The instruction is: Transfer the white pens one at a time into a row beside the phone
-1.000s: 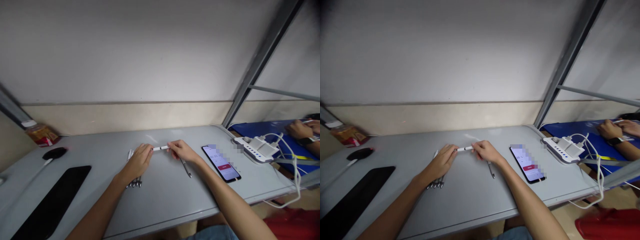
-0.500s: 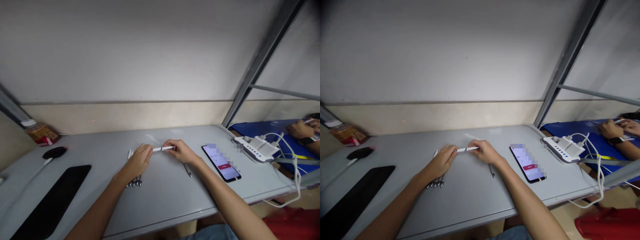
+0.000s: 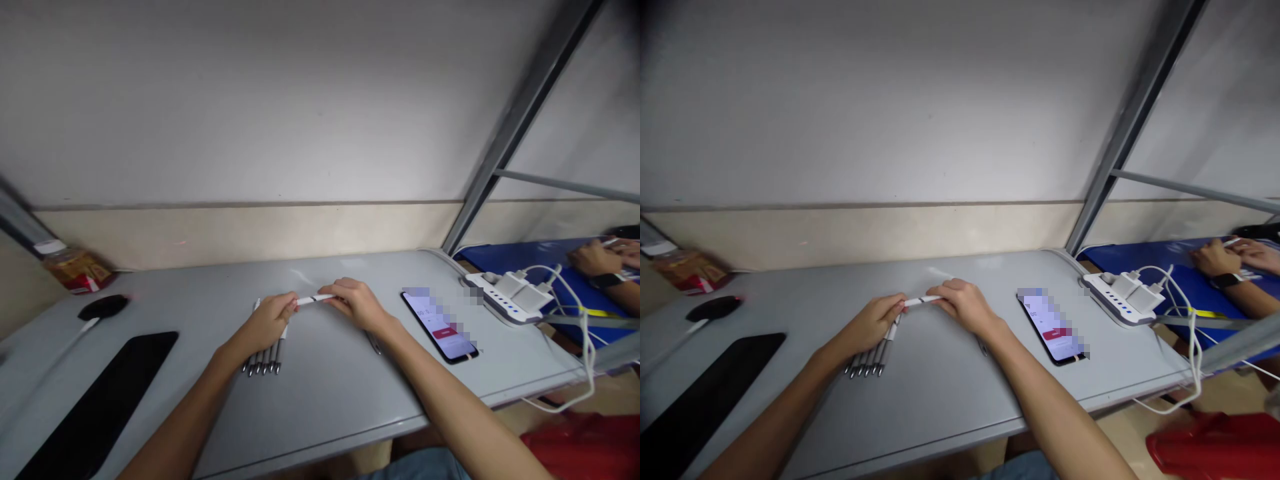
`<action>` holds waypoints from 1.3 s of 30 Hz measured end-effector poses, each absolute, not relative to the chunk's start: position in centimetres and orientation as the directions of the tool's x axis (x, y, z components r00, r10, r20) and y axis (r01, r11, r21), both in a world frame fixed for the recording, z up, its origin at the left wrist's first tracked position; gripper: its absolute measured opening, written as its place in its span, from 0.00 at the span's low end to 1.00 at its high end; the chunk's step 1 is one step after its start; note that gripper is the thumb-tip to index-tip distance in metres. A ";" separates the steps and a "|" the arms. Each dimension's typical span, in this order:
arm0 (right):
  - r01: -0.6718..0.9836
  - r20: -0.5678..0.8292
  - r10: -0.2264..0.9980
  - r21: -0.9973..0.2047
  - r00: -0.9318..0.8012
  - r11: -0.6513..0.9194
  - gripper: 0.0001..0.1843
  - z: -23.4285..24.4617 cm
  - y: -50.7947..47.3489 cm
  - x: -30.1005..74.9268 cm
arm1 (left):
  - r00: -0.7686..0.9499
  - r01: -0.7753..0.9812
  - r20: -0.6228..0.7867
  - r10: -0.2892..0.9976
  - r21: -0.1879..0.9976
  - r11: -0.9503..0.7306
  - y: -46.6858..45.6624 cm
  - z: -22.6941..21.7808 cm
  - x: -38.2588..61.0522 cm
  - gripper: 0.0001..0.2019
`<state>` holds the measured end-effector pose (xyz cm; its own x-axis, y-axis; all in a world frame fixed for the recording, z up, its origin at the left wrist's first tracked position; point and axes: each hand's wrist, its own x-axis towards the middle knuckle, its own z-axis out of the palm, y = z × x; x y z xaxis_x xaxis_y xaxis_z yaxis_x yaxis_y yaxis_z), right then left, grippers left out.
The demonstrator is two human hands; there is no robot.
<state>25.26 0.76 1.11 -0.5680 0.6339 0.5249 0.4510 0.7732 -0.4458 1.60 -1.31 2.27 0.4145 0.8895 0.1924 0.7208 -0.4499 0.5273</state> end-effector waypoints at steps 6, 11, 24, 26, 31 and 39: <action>0.525 0.439 0.668 -0.413 -0.601 0.744 0.19 1.1 0.2 24.7 | 0.427 0.764 0.230 0.875 0.426 -0.485 -1.0 2.2 1.1 0.12; 0.320 0.342 0.825 -0.801 -0.449 0.506 0.18 1.4 0.2 24.2 | 0.428 0.749 0.328 0.842 0.392 -0.533 -1.2 2.1 1.5 0.11; -0.681 0.045 0.941 -0.702 -0.336 -0.209 0.19 1.4 1.7 25.8 | 0.317 0.887 0.353 0.880 0.219 -0.407 -0.4 1.3 0.1 0.04; -0.674 0.059 0.936 -0.710 -0.348 -0.205 0.21 1.5 1.7 25.9 | 0.328 0.899 0.315 0.891 0.186 -0.397 -0.5 1.1 0.0 0.04; -0.647 0.082 0.930 -0.740 -0.359 -0.184 0.23 1.9 1.5 25.8 | 0.344 0.897 0.287 0.894 0.182 -0.403 -0.9 1.0 0.4 0.04; -0.617 0.082 0.931 -0.769 -0.355 -0.168 0.23 2.3 1.5 25.9 | 0.384 0.864 0.296 0.874 0.218 -0.454 -1.2 0.7 1.4 0.06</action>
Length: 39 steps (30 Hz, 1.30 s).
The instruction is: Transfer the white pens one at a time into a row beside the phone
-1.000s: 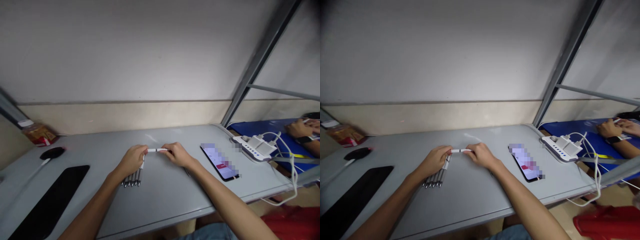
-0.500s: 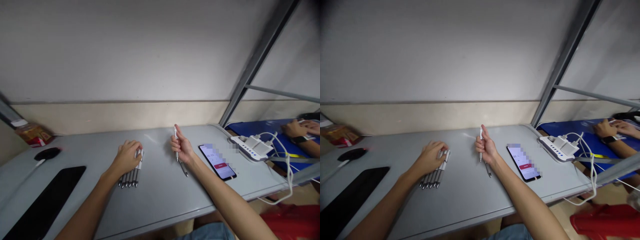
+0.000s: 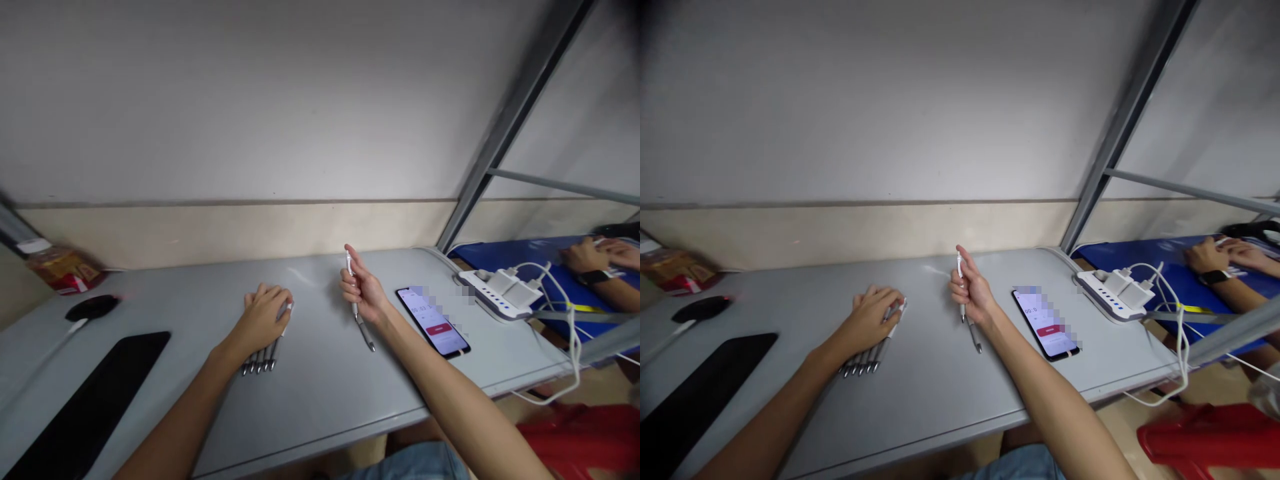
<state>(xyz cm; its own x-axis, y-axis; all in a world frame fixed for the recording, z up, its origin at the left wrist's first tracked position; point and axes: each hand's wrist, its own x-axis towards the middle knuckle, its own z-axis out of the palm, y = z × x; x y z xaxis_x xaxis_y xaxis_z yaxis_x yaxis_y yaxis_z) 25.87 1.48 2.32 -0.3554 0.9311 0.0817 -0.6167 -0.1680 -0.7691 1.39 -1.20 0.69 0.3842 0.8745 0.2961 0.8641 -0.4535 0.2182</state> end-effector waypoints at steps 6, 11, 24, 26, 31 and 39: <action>-0.603 0.074 0.934 -0.781 -0.350 -0.164 0.20 2.1 1.7 25.9 | 0.414 0.843 0.308 0.857 0.226 -0.488 -1.3 0.5 1.6 0.08; -0.578 0.063 0.942 -0.803 -0.330 -0.149 0.20 2.2 2.1 26.5 | 0.428 0.842 0.286 0.857 0.218 -0.493 -1.4 0.4 1.8 0.07; 0.657 0.045 0.996 -0.754 0.077 -0.017 0.11 1.1 3.5 28.5 | 0.435 0.852 0.216 0.874 0.214 -0.477 -1.8 0.8 2.0 0.07; 0.768 0.060 0.993 -0.639 0.102 -0.041 0.09 0.8 3.7 28.8 | 0.431 0.854 0.210 0.878 0.218 -0.472 -1.8 0.9 2.0 0.08; 0.851 0.017 0.994 -0.518 0.106 -0.082 0.10 0.4 3.8 29.1 | 0.418 0.859 0.195 0.887 0.234 -0.456 -1.9 1.1 2.2 0.08; 0.884 -0.031 0.999 -0.465 0.044 -0.054 0.08 1.0 3.6 28.9 | 0.423 0.860 0.204 0.883 0.216 -0.462 -1.9 0.9 2.1 0.08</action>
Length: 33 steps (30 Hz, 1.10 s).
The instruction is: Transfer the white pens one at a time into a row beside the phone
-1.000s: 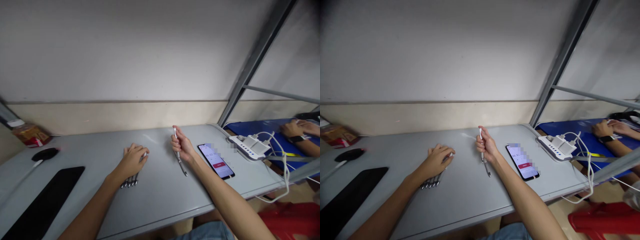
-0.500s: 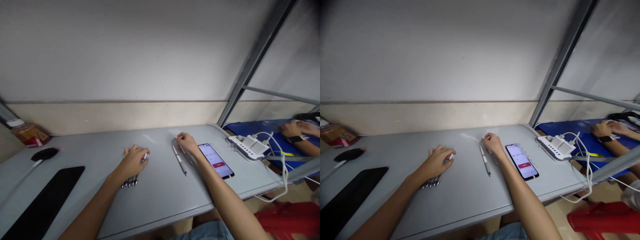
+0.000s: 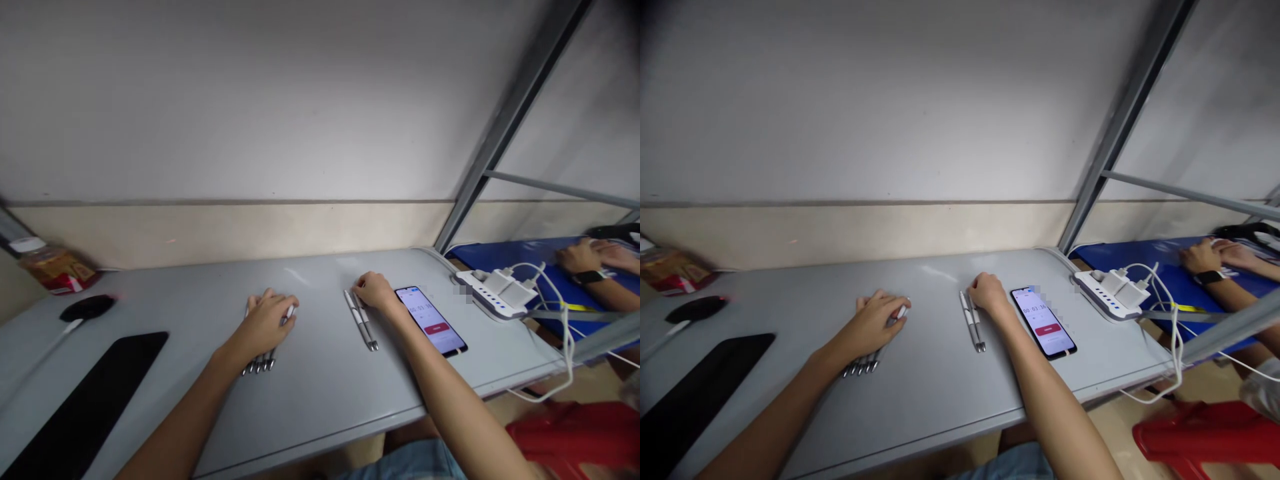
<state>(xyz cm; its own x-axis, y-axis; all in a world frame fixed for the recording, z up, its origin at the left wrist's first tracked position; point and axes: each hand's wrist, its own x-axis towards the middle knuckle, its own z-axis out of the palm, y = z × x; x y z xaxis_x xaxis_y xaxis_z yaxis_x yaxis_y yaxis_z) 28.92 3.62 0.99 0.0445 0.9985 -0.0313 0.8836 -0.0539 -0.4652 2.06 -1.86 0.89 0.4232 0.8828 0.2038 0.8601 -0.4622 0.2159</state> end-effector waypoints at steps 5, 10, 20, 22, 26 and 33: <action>0.874 -0.078 0.997 -0.484 0.004 -0.041 0.08 1.4 3.1 28.8 | 0.429 0.860 0.199 0.881 0.208 -0.466 -1.9 0.9 2.1 0.09; 0.872 -0.075 0.997 -0.488 0.001 -0.038 0.09 1.6 2.9 28.7 | 0.426 0.864 0.209 0.880 0.196 -0.464 -1.9 0.7 2.1 0.09; 0.873 -0.009 1.000 -0.488 -0.004 -0.001 0.13 1.4 2.7 28.3 | 0.422 0.864 0.206 0.883 0.202 -0.461 -1.8 0.6 2.0 0.11; 0.879 -0.013 1.000 -0.477 0.001 -0.007 0.13 1.4 2.6 28.1 | 0.420 0.866 0.206 0.884 0.200 -0.459 -1.7 0.6 2.0 0.11; 0.885 -0.044 0.999 -0.465 0.009 -0.028 0.11 1.4 2.6 28.0 | 0.420 0.867 0.197 0.886 0.202 -0.456 -1.6 0.6 2.0 0.11; 0.874 -0.052 0.999 -0.484 0.011 -0.035 0.11 1.5 2.5 27.9 | 0.413 0.873 0.199 0.889 0.191 -0.448 -1.9 0.9 2.1 0.11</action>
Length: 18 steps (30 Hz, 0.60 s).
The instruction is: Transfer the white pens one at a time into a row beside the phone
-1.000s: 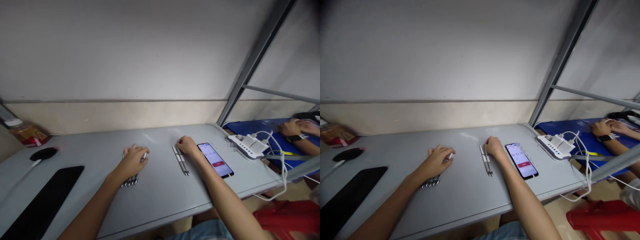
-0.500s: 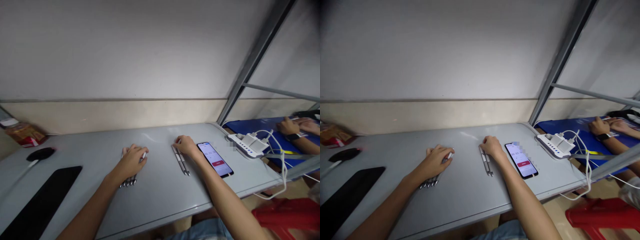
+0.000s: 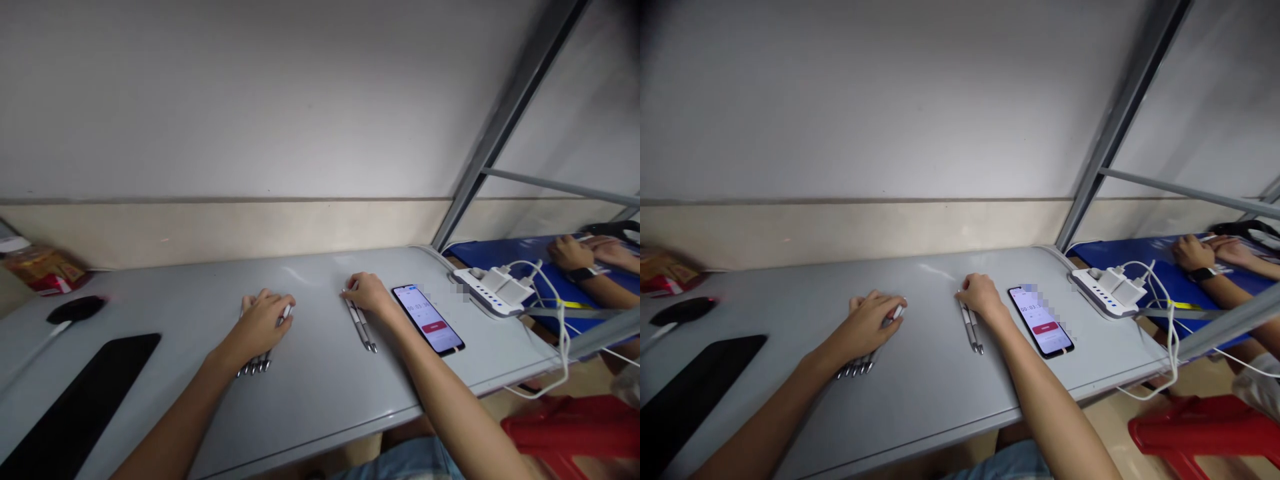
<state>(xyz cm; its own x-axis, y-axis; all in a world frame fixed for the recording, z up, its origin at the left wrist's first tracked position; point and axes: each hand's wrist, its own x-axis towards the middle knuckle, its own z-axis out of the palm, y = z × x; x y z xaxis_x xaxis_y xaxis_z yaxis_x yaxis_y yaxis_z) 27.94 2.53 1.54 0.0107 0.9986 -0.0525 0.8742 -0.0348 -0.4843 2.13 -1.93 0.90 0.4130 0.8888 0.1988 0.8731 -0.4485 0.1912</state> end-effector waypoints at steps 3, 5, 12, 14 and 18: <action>0.875 -0.060 0.998 -0.482 0.014 -0.041 0.13 1.6 2.4 27.9 | 0.410 0.873 0.193 0.892 0.200 -0.445 -2.1 1.2 2.2 0.12; 0.885 -0.051 0.998 -0.463 0.022 -0.043 0.14 1.7 2.4 28.0 | 0.404 0.876 0.182 0.897 0.207 -0.437 -2.3 1.3 2.3 0.12; 0.887 0.113 0.994 -0.458 -0.005 0.056 0.14 2.0 2.1 27.7 | 0.389 0.882 0.181 0.903 0.210 -0.422 -2.5 1.8 2.9 0.12; 0.834 0.242 0.961 -0.498 -0.132 0.239 0.13 2.0 1.8 27.2 | 0.367 0.872 0.188 0.911 0.271 -0.407 -2.5 2.0 3.2 0.10; 0.549 0.445 0.762 -0.529 -0.470 0.647 0.22 2.3 0.6 25.8 | 0.342 0.745 0.232 0.911 0.523 -0.413 -2.5 2.4 3.7 0.08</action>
